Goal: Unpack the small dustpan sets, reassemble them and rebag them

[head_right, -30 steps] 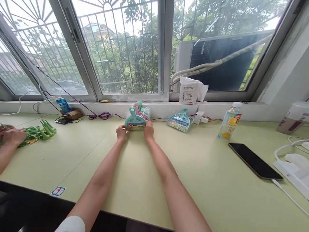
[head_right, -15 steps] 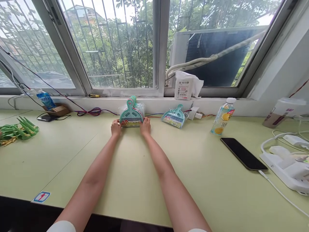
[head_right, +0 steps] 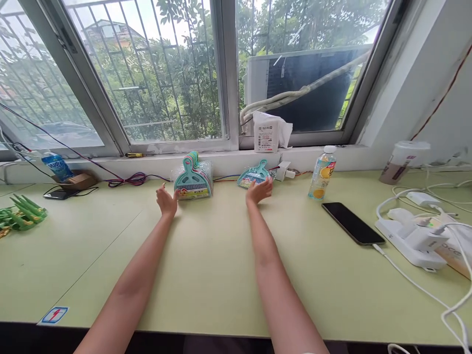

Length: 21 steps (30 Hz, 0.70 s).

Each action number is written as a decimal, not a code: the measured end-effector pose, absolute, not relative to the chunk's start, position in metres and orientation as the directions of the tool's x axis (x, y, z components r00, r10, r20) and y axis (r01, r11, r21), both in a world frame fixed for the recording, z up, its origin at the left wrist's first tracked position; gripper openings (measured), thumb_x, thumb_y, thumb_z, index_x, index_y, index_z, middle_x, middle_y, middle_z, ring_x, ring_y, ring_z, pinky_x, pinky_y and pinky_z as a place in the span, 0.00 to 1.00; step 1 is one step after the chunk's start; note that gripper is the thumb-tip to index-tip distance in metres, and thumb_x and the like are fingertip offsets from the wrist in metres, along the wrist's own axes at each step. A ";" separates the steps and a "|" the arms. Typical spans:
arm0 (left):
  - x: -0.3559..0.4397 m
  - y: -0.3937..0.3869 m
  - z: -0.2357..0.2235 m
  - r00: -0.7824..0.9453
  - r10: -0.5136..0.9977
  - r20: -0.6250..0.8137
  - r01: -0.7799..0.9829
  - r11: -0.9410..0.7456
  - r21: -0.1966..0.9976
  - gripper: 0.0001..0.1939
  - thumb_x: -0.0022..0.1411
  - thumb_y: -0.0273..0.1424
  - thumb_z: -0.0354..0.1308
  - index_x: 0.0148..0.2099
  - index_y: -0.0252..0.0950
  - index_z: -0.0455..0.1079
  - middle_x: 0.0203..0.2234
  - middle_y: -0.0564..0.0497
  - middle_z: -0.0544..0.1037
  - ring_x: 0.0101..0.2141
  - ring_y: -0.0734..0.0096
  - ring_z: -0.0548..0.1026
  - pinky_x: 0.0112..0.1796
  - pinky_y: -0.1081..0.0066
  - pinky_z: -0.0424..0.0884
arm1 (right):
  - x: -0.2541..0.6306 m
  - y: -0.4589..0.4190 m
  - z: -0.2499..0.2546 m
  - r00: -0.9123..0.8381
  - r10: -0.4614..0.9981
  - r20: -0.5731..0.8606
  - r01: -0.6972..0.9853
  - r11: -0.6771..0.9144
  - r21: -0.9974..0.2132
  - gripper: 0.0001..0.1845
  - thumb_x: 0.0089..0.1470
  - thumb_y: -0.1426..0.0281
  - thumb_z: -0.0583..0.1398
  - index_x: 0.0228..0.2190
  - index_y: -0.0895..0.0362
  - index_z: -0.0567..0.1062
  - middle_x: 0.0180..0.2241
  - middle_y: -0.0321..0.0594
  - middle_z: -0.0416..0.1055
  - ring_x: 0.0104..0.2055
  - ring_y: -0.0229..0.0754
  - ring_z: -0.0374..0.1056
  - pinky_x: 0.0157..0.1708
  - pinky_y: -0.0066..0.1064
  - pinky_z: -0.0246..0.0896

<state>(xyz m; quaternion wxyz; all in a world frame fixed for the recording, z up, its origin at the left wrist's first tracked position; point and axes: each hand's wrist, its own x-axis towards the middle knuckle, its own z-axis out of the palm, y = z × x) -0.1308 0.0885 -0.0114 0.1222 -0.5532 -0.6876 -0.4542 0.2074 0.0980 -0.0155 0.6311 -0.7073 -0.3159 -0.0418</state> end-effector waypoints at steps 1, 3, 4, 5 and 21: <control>-0.129 0.084 -0.009 -0.367 0.610 0.702 0.874 -0.032 0.485 0.31 0.65 0.43 0.47 0.64 0.31 0.49 0.57 0.32 0.61 0.58 0.50 0.60 0.52 0.54 0.61 | 0.231 0.099 -0.019 0.849 0.385 0.363 0.426 -0.088 -0.901 0.30 0.56 0.61 0.51 0.58 0.62 0.58 0.61 0.65 0.52 0.65 0.60 0.46 0.55 0.59 0.46; -0.123 0.074 -0.005 -0.356 0.543 0.760 0.887 -0.060 0.458 0.29 0.67 0.41 0.44 0.64 0.31 0.50 0.59 0.32 0.57 0.59 0.50 0.58 0.53 0.54 0.59 | 0.271 0.101 -0.026 0.827 0.513 0.229 0.377 -0.203 -0.904 0.32 0.52 0.62 0.56 0.56 0.64 0.63 0.56 0.68 0.60 0.60 0.62 0.55 0.54 0.58 0.49; -0.120 0.069 -0.003 -0.326 0.530 0.783 0.898 -0.087 0.432 0.28 0.67 0.40 0.44 0.64 0.31 0.51 0.60 0.32 0.56 0.59 0.50 0.58 0.54 0.54 0.58 | 0.288 0.102 -0.029 0.766 0.604 0.222 0.422 -0.212 -0.881 0.31 0.51 0.63 0.58 0.54 0.63 0.66 0.54 0.66 0.64 0.59 0.62 0.58 0.54 0.56 0.51; -0.117 0.064 -0.002 -0.279 0.533 0.799 0.909 -0.120 0.398 0.26 0.67 0.39 0.43 0.63 0.31 0.52 0.60 0.32 0.56 0.59 0.50 0.58 0.54 0.54 0.57 | 0.300 0.102 -0.032 0.710 0.674 0.205 0.452 -0.214 -0.866 0.30 0.50 0.63 0.59 0.53 0.62 0.68 0.51 0.63 0.68 0.57 0.61 0.61 0.53 0.54 0.53; 0.086 0.020 -0.021 0.191 0.982 -0.009 -0.051 0.019 0.999 0.24 0.56 0.46 0.59 0.47 0.33 0.69 0.33 0.43 0.79 0.34 0.61 0.78 0.35 0.65 0.74 | 0.300 -0.002 -0.043 0.413 0.838 0.358 0.505 0.117 -0.855 0.21 0.55 0.71 0.54 0.50 0.53 0.72 0.41 0.43 0.77 0.41 0.44 0.72 0.42 0.36 0.64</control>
